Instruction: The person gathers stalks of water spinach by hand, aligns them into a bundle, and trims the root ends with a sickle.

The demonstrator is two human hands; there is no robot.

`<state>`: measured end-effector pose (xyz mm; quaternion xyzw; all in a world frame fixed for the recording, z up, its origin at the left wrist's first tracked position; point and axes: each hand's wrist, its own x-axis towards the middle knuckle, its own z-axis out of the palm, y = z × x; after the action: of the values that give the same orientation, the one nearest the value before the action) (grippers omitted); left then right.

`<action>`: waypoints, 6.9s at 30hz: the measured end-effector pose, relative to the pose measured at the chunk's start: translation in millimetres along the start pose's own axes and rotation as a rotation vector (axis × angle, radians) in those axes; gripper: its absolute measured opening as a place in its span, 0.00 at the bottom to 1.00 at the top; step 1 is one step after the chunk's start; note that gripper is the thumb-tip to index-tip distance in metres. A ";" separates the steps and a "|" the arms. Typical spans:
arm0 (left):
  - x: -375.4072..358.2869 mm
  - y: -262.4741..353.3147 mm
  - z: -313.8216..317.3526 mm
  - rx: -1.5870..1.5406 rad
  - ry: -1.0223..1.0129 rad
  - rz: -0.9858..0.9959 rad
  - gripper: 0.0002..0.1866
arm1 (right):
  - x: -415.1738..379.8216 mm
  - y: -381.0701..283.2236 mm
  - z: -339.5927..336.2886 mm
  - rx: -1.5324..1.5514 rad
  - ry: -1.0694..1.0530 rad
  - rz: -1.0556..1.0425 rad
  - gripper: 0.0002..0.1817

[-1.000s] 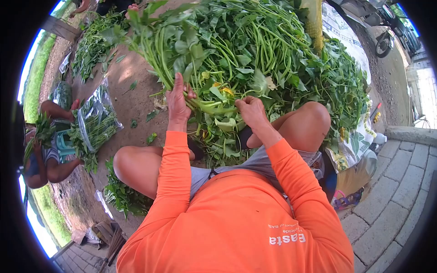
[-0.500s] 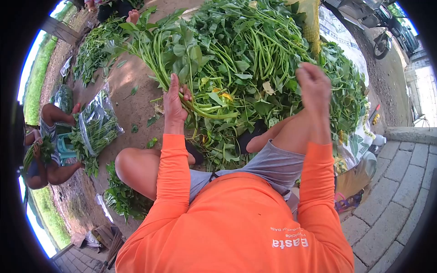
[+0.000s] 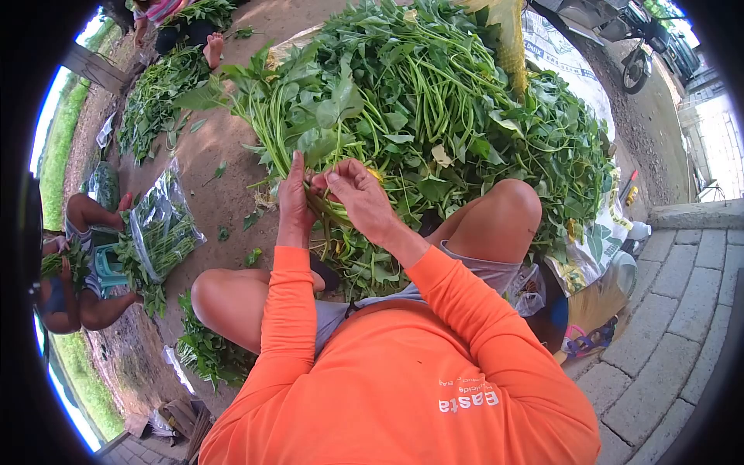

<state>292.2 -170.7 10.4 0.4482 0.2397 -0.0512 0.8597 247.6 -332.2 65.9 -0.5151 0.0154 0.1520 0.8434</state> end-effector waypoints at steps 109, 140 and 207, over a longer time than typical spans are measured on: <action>34.7 -91.0 -71.7 0.061 0.163 -0.399 0.16 | 91.7 88.9 -137.3 -0.552 0.530 0.458 0.17; 22.3 -64.7 -41.5 0.240 0.100 -0.096 0.18 | 25.3 -121.7 -126.4 0.161 0.016 0.263 0.21; -58.6 101.5 -56.6 0.091 0.347 -0.040 0.09 | 228.4 124.9 -175.4 -0.642 0.567 0.012 0.13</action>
<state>250.6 -72.9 85.6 0.4840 0.3910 -0.0011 0.7829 454.2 -377.7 -166.0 -0.7727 0.2016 0.0062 0.6019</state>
